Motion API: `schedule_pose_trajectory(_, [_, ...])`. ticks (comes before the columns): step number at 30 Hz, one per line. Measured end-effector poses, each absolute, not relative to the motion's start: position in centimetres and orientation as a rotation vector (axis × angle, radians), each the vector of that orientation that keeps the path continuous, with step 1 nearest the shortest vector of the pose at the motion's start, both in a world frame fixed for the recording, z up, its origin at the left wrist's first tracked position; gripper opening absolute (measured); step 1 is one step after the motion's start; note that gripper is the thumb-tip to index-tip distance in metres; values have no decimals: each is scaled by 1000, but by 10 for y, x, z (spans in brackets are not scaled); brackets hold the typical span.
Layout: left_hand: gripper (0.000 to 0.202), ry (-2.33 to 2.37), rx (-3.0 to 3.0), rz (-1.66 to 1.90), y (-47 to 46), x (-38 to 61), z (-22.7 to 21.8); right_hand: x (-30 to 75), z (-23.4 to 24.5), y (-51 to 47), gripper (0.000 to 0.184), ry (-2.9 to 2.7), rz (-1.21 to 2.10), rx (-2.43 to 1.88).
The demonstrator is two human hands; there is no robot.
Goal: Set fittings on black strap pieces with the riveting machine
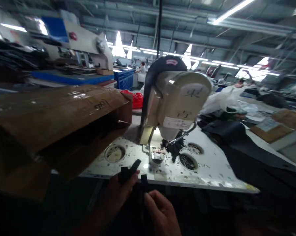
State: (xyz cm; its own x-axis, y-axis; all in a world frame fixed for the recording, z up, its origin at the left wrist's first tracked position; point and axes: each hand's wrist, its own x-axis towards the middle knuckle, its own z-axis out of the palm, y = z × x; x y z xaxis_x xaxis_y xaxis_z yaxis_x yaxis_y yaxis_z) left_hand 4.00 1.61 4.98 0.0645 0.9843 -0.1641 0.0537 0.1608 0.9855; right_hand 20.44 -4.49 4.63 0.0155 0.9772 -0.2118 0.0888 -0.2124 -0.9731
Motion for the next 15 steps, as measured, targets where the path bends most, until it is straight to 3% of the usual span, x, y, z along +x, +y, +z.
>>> schedule_pose_trajectory(5, [33,1291,1576,1031,45,40,73,219,57,-14,44,-878,1332,-1320])
schedule_pose_trajectory(10, [42,1443,1475,1063,77,57,75,228,51,9,43,-744,1327,-1284])
schedule_pose_trajectory(15, [35,1374,1576,1081,113,82,72,226,38,29,43,-666,1389,-1250])
